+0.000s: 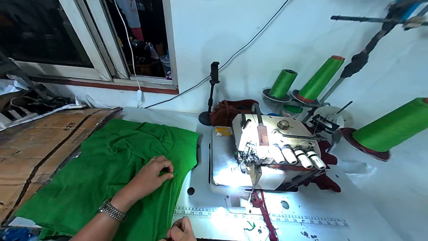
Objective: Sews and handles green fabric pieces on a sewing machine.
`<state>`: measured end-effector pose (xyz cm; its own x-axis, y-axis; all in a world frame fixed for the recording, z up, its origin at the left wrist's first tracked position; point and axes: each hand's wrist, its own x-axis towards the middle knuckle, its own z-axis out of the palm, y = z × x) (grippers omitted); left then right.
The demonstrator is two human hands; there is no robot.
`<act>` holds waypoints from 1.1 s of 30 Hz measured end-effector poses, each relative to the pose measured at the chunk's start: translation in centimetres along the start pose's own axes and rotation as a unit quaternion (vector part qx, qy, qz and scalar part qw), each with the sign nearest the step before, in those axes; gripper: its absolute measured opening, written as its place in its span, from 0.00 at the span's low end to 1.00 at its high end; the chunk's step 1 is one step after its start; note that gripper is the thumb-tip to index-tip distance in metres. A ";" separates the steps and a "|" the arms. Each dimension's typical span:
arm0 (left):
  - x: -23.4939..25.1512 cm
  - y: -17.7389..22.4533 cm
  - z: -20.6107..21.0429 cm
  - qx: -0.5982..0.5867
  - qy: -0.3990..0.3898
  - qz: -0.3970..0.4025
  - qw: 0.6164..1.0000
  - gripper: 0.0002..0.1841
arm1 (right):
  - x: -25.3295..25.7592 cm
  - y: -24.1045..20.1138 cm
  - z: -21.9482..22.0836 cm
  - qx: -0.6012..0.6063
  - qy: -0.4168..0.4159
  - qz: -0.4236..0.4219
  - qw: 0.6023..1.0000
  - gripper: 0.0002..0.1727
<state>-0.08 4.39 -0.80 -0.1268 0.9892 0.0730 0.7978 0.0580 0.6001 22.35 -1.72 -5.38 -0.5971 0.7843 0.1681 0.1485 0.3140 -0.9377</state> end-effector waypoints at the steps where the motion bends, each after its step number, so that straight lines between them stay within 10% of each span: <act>1: -0.5 -0.1 -0.4 -0.010 0.024 0.037 0.999 0.02 | 0.1 0.3 0.1 -0.011 0.017 -0.026 0.999 0.08; 10: -7.0 3.0 -6.8 -0.194 0.135 0.200 0.951 0.03 | 1.5 1.2 -0.9 0.053 -0.052 -0.165 0.983 0.06; 20: -10.5 2.6 -7.5 -0.189 0.210 0.190 0.940 0.03 | 0.3 0.6 -0.6 0.084 -0.055 -0.173 0.980 0.05; 27: -10.1 3.0 -8.2 -0.160 0.304 0.176 0.922 0.05 | -1.0 -2.1 -5.3 -0.260 -0.236 -0.012 0.936 0.15; 33: -7.0 2.7 -6.7 -0.176 0.326 0.126 0.920 0.08 | -0.9 -2.1 -13.7 -0.451 0.002 0.032 0.892 0.14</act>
<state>-0.96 -3.23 5.66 -0.3833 0.6672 0.6387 0.6238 -0.3230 0.7117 33.33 4.26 0.61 -0.5626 0.8171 0.1259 0.7565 0.5702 -0.3202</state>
